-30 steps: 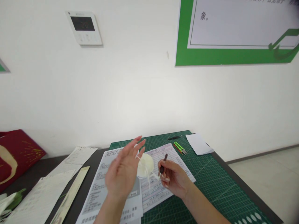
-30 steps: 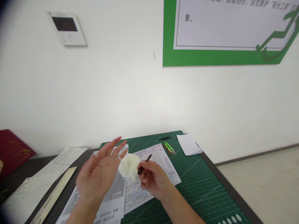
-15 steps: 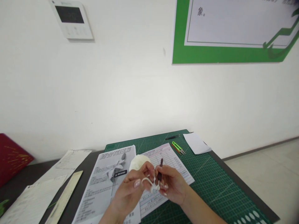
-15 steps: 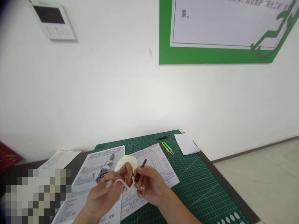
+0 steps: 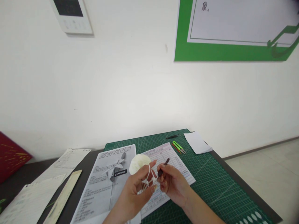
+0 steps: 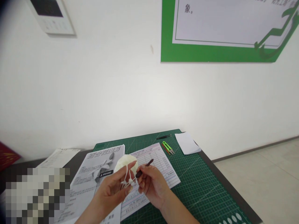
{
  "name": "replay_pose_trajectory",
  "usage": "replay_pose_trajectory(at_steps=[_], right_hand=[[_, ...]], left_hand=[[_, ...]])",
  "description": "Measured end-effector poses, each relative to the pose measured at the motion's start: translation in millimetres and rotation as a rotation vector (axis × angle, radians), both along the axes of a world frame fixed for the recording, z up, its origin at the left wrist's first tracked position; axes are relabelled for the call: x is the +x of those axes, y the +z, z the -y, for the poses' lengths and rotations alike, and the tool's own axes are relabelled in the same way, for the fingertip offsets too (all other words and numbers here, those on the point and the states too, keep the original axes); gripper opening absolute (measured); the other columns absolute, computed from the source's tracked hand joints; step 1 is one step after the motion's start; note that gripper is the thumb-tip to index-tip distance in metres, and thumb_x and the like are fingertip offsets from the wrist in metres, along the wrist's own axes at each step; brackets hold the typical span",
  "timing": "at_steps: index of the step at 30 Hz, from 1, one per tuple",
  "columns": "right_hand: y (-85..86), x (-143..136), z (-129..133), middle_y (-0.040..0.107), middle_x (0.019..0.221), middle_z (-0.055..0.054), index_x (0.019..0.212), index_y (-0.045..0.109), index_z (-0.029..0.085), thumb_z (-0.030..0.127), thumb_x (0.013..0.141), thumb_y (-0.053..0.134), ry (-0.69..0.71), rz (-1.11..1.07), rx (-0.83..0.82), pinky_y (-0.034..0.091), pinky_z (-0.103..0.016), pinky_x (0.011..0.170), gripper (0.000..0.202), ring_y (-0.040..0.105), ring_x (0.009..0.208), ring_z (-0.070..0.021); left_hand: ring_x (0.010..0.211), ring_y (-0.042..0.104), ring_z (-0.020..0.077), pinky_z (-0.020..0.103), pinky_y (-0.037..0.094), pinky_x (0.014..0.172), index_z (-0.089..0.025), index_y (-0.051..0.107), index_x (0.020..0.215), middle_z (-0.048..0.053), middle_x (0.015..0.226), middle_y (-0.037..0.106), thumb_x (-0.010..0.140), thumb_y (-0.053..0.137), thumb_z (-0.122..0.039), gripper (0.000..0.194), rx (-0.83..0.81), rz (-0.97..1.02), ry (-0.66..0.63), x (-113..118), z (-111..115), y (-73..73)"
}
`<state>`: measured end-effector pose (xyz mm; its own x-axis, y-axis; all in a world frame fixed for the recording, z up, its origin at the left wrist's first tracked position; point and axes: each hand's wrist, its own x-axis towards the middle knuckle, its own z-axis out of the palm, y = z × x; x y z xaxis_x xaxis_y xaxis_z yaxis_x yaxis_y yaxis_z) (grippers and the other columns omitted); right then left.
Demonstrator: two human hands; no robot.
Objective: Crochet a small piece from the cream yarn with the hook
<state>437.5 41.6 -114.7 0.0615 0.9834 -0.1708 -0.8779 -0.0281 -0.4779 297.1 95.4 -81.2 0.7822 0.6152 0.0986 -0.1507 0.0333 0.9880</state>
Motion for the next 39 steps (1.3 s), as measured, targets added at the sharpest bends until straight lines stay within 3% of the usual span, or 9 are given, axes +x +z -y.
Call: replay_pose_trajectory(at_steps=[3, 6, 14, 22, 28, 39], right_hand=[[-1.2, 0, 0, 0.066, 0.044, -0.002, 0.069, 0.068, 0.006, 0.023, 0.071, 0.07, -0.033, 0.041, 0.011, 0.046, -0.013, 0.031, 0.017, 0.054, 0.03, -0.0067], [-2.7, 0, 0, 0.066, 0.044, -0.001, 0.069, 0.068, 0.007, 0.023, 0.072, 0.069, -0.065, 0.07, 0.025, 0.048, -0.014, 0.032, 0.016, 0.053, 0.03, -0.0062], [-2.8, -1, 0, 0.068, 0.05, -0.003, 0.071, 0.068, 0.007, 0.022, 0.073, 0.07, -0.113, 0.125, 0.051, 0.05, -0.015, 0.037, 0.015, 0.056, 0.036, -0.0067], [-5.7, -2, 1, 0.071, 0.058, -0.005, 0.078, 0.069, 0.008, 0.023, 0.073, 0.071, -0.153, 0.157, 0.049, 0.053, -0.015, 0.045, 0.016, 0.059, 0.043, -0.0068], [-7.0, -4, 0, 0.071, 0.06, -0.004, 0.078, 0.069, 0.009, 0.024, 0.071, 0.072, -0.171, 0.161, 0.024, 0.054, -0.016, 0.047, 0.017, 0.06, 0.046, -0.007], [-6.0, -3, -1, 0.071, 0.061, -0.006, 0.079, 0.069, 0.009, 0.023, 0.07, 0.073, -0.159, 0.159, 0.02, 0.055, -0.016, 0.047, 0.018, 0.061, 0.047, -0.0076]], left_hand=[[0.077, 0.051, 0.017, 0.03, 0.043, 0.07, -0.03, 0.06, 0.114, 0.002, 0.082, 0.056, 0.071, 0.066, -0.021, 0.045, 0.009, -0.025, 0.017, 0, -3, -2.0], [0.072, 0.051, 0.0151, 0.029, 0.042, 0.07, -0.025, 0.065, 0.108, 0.001, 0.077, 0.057, 0.065, 0.071, -0.023, 0.044, -0.091, -0.017, 0.047, 0, -6, -2.7], [0.076, 0.054, 0.0153, 0.028, 0.04, 0.074, -0.024, 0.069, 0.098, -0.002, 0.071, 0.057, 0.063, 0.073, -0.02, 0.035, -0.249, -0.072, 0.185, 2, -5, -0.6], [0.083, 0.058, 0.0181, 0.032, 0.04, 0.082, -0.027, 0.051, 0.121, 0.002, 0.087, 0.067, 0.065, 0.071, -0.019, 0.06, -0.314, 0.069, 0.239, 8, 1, 6.7], [0.078, 0.059, 0.0179, 0.033, 0.041, 0.078, -0.027, 0.04, 0.13, 0.001, 0.08, 0.067, 0.064, 0.072, -0.019, 0.074, -0.329, 0.055, 0.256, 8, -1, 3.4], [0.074, 0.055, 0.0146, 0.029, 0.038, 0.074, -0.024, 0.053, 0.118, 0.0, 0.076, 0.063, 0.064, 0.072, -0.019, 0.057, -0.345, 0.039, 0.29, 7, -6, -4.7]])
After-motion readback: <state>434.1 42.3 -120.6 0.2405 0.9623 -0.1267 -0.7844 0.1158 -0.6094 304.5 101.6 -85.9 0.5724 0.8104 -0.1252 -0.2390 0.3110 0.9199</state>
